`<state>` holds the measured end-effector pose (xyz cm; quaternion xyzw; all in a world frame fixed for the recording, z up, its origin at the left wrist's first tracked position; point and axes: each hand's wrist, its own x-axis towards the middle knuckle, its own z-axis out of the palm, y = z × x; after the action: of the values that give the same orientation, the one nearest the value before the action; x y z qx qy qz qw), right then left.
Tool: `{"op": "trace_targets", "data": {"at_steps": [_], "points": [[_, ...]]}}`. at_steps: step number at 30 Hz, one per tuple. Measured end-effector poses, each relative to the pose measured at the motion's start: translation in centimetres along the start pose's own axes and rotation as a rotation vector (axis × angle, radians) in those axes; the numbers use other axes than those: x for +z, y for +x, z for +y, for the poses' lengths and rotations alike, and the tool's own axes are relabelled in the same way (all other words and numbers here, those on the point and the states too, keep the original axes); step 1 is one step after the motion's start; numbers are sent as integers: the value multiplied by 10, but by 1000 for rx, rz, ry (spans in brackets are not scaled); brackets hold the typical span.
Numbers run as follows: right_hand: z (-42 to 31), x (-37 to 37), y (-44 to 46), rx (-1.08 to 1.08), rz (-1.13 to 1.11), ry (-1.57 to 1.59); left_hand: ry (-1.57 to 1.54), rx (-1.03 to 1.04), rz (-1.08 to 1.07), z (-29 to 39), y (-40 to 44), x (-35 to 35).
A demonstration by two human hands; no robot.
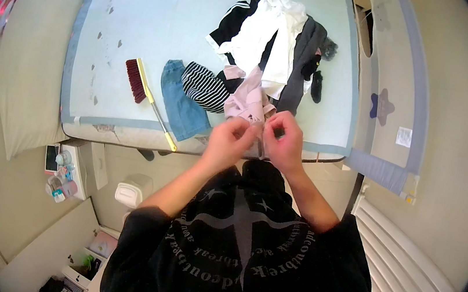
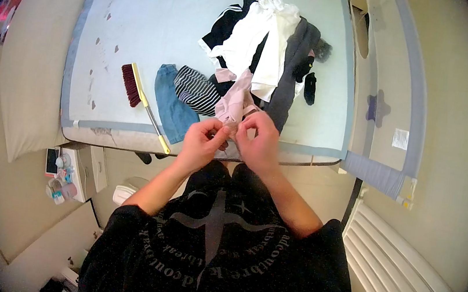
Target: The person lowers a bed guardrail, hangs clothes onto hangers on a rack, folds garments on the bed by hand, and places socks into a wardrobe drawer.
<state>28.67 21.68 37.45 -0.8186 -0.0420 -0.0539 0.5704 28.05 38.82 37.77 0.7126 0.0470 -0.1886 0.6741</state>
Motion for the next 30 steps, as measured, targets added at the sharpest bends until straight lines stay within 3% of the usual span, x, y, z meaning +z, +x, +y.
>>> {"op": "trace_targets", "data": {"at_steps": [4, 8, 11, 14, 17, 20, 24, 27, 30], "points": [[35, -10, 10, 62, 53, -54, 93, 11, 1, 11, -6, -19], [67, -26, 23, -3, 173, -85, -121, 120, 102, 18, -15, -40], [65, -43, 28, 224, 149, -62, -79, 168, 183, 18, -20, -70], [80, -51, 35, 10, 190, -265, -134, 10, 272, 13, -23, -87], [85, -61, 40, 39, 194, -237, -131, 8, 317, 8, -25, -107], [84, -65, 42, 58, 120, -244, -114, 23, 331, -3, -24, -120], [75, -73, 43, 319, -114, -105, -251, -24, 400, -21, -19, -134], [68, -77, 43, 381, -292, -5, -470, -82, 474, -20, -12, -128], [68, -72, 41, 404, -428, 82, -929, -188, 368, -11, -4, -122]]}}
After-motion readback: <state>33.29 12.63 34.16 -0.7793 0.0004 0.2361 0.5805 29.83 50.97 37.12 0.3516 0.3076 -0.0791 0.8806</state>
